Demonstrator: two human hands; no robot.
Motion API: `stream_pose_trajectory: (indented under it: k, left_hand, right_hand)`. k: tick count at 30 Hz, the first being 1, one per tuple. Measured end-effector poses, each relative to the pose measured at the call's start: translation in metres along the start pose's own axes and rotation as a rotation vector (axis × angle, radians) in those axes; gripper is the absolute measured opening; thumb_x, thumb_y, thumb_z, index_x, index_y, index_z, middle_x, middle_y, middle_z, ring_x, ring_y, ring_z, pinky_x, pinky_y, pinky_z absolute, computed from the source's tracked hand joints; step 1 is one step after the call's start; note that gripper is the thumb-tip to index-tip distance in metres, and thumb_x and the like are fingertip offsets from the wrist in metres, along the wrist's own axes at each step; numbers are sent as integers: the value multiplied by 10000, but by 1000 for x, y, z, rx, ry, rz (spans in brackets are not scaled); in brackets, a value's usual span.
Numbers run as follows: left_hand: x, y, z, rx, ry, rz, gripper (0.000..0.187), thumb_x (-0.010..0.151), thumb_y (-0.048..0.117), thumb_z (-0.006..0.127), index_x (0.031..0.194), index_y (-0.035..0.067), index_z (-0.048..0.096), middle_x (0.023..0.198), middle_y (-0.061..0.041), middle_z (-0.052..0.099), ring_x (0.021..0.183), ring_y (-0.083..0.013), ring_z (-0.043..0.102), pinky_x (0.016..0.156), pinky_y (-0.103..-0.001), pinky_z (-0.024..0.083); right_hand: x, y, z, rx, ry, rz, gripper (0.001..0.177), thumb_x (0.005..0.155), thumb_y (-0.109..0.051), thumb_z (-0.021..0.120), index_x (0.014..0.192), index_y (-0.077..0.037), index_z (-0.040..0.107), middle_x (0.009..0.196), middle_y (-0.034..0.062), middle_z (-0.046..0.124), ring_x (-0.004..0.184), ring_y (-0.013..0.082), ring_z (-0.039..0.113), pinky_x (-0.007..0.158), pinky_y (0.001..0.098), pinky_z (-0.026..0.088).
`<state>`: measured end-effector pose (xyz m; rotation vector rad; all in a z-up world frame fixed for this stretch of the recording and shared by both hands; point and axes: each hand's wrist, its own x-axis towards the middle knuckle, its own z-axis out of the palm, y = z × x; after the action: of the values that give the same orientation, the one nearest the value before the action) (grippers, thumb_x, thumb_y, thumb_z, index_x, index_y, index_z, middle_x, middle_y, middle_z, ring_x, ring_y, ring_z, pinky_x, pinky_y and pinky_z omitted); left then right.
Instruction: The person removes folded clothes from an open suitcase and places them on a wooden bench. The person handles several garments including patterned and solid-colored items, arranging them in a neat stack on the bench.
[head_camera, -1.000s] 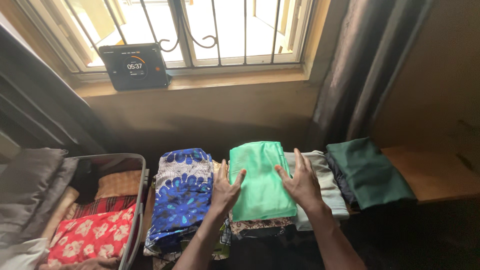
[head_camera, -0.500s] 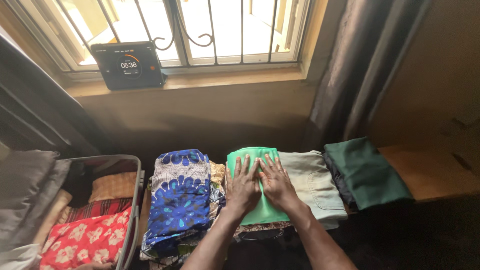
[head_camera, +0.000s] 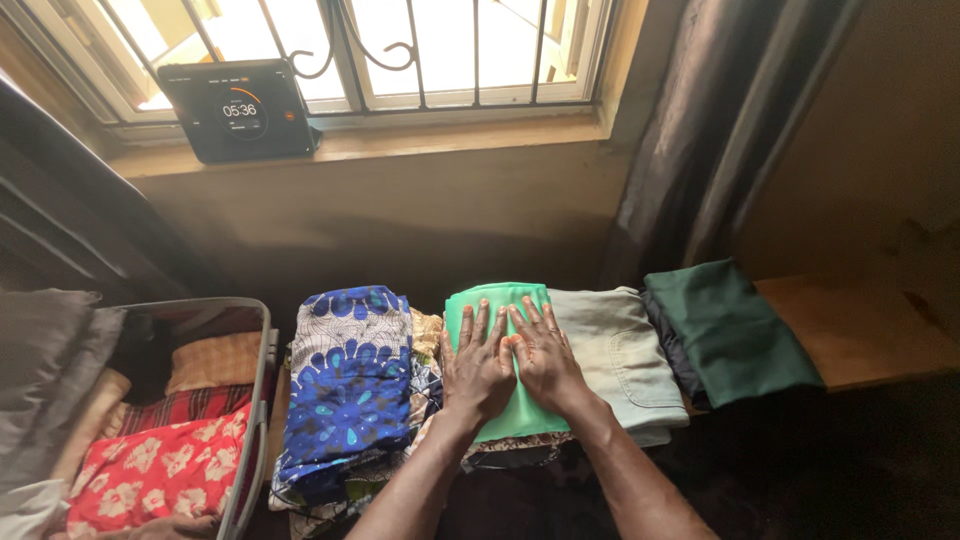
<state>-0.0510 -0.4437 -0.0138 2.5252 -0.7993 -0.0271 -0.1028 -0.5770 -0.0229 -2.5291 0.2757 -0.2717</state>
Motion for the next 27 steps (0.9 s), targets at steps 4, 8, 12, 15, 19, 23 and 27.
stream_pose_trajectory:
  k: [4,8,12,15,19,23,27]
  left_hand:
    - [-1,-2,1,-4,21,9,602,1022,369,320,1611,244,292,1711,-55,134,1582,-258,45,1240,-573,13]
    - [-3,-1,1,1,24,3,600,1016,363,334,1605,258,300,1714,-50,135,1581,-254,60,1235,-585,19]
    - [-1,-3,3,-3,5,-11,598,1015,375,346,1603,274,315,1714,-52,132,1583,-267,58,1232,-608,28]
    - [2,-6,1,0,-7,-4,595,1022,419,352,1600,283,323,1716,-54,122,1588,-280,41,1229,-629,28]
    - [-8,-10,-11,-16,14,14,628,1027,498,382,1601,247,326,1707,-119,103,1579,-352,1,1216,-644,30]
    - [-48,-14,-25,-147,41,-32,684,1016,516,437,1585,149,337,1709,-183,101,1566,-402,11,1225,-594,65]
    - [-99,-26,-46,-320,137,-106,660,1037,493,430,1555,84,394,1669,-214,183,1557,-407,87,1237,-519,109]
  right_hand:
    - [-3,-7,-5,7,-11,28,565,1037,-361,396,1582,-212,367,1703,55,203,1579,334,94,1233,551,170]
    - [-4,-12,-9,4,-20,28,563,1035,-358,386,1580,-215,371,1706,52,198,1582,330,88,1226,572,169]
    - [-3,-9,-7,-13,-17,28,565,1030,-357,391,1578,-223,383,1705,42,206,1584,327,92,1228,579,185]
    - [-1,-9,-8,-35,-39,41,560,1031,-367,385,1578,-247,365,1715,42,180,1586,327,82,1218,606,176]
    - [3,-17,-20,-95,-73,45,602,1033,-398,392,1612,-277,276,1713,41,150,1575,318,63,1208,663,102]
    - [-10,-34,-38,-62,79,-7,600,1012,-385,487,1573,-216,357,1645,92,296,1548,351,132,1181,685,87]
    - [-41,-63,-57,38,490,-227,411,940,-294,663,1309,-113,663,1387,140,653,1422,372,477,1209,552,317]
